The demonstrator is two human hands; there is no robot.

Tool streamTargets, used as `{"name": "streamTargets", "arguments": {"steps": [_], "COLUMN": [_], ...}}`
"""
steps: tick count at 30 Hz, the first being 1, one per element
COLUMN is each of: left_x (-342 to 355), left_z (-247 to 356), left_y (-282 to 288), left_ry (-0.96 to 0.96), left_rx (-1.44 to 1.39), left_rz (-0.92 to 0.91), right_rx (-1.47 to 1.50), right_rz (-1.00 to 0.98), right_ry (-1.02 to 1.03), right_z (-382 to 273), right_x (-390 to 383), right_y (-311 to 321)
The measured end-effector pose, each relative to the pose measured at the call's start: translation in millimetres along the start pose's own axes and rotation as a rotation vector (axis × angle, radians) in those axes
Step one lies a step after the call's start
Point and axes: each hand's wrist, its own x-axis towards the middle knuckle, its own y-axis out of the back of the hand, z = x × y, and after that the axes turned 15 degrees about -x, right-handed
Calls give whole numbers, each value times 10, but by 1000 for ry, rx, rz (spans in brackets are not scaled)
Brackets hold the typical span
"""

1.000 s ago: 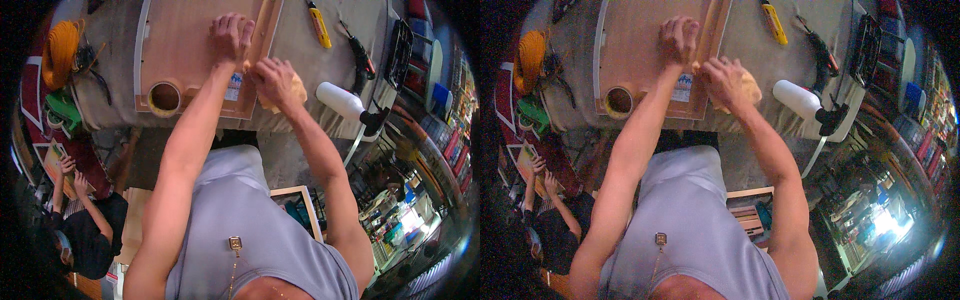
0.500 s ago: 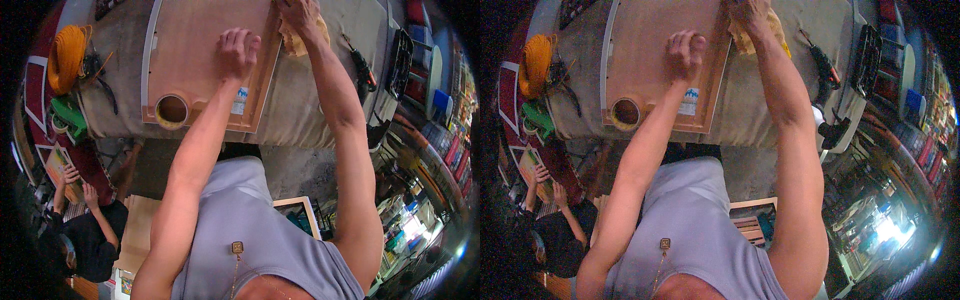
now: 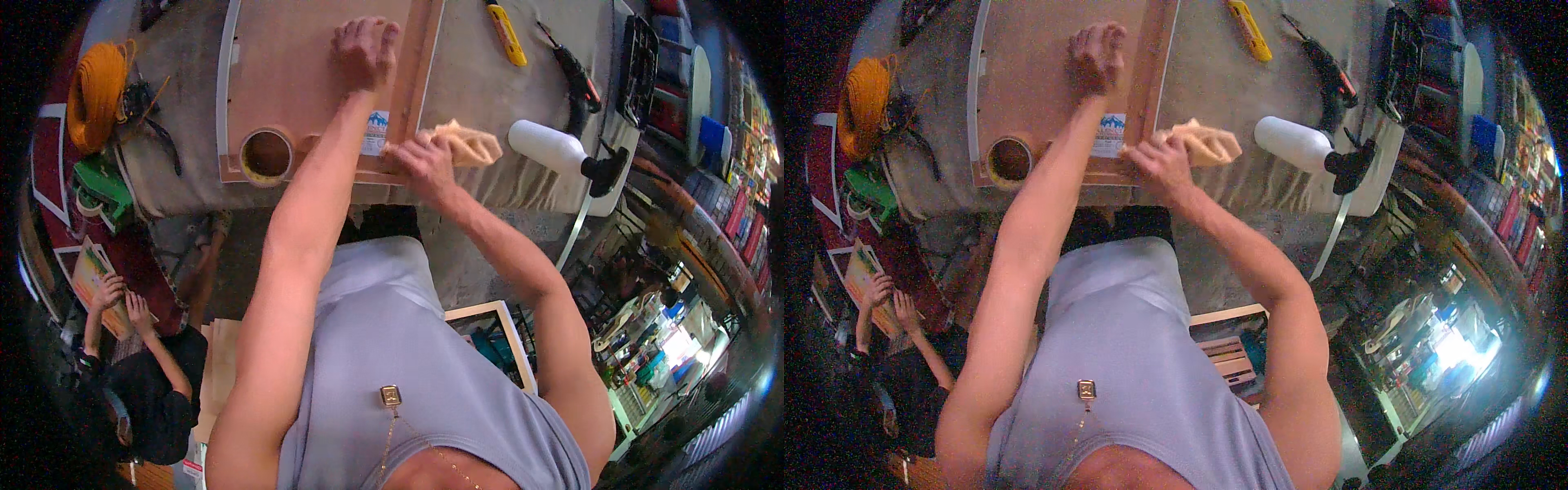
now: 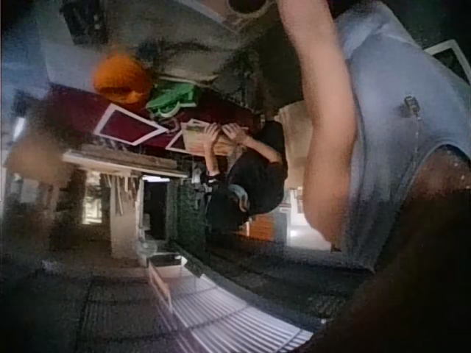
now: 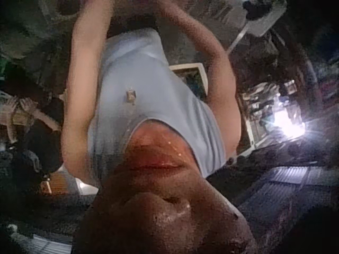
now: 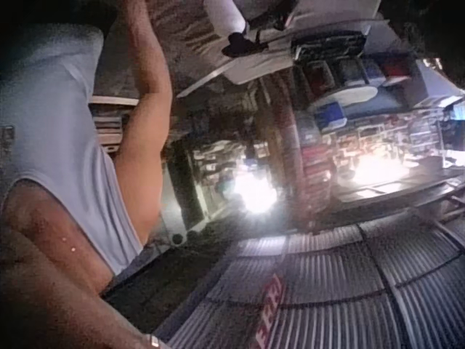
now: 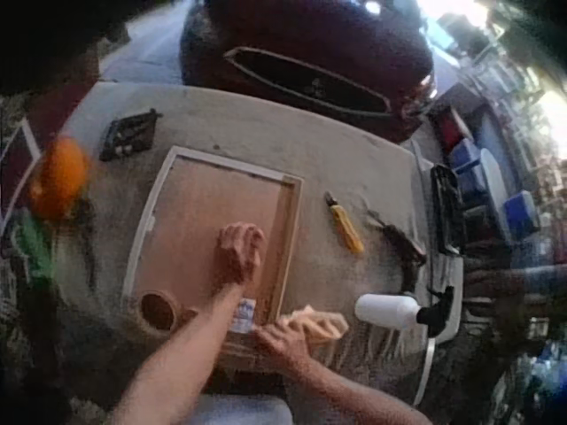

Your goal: The person applies self-adhesive edge banding to the edges of a wooden cabinet door. They measure and cut the banding with a utility knife, press it into place, and wipe the surface with a cloth. The person repeats this process for multiple edges of the door.

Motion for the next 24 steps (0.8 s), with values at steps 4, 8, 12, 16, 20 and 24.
{"name": "streamTargets", "arguments": {"steps": [4,8,12,16,20,24], "left_x": [33,-43,-672,-1045,-1008,-1047], "left_z": [28,58,443,673,711,867], "left_y": [-4,137,572,1015,1180,1297], "left_ry": [-45,-26,-17,65,121,143], "left_rx": [72,76,206,250,176,99], "left_rz": [12,-147,-576,-819,-914,-919], "right_rx": [53,-50,-192,-75,112,133], "right_rz": [-115,-121,-287,-16,-135,-99], "right_ry": [48,25,-172,-159,-128,-105], "right_z": [-149,261,752,582,421,392], "right_x": [-244,-76,-162,-67,-50,-130], "right_y": [65,318,502,349,169,233]}}
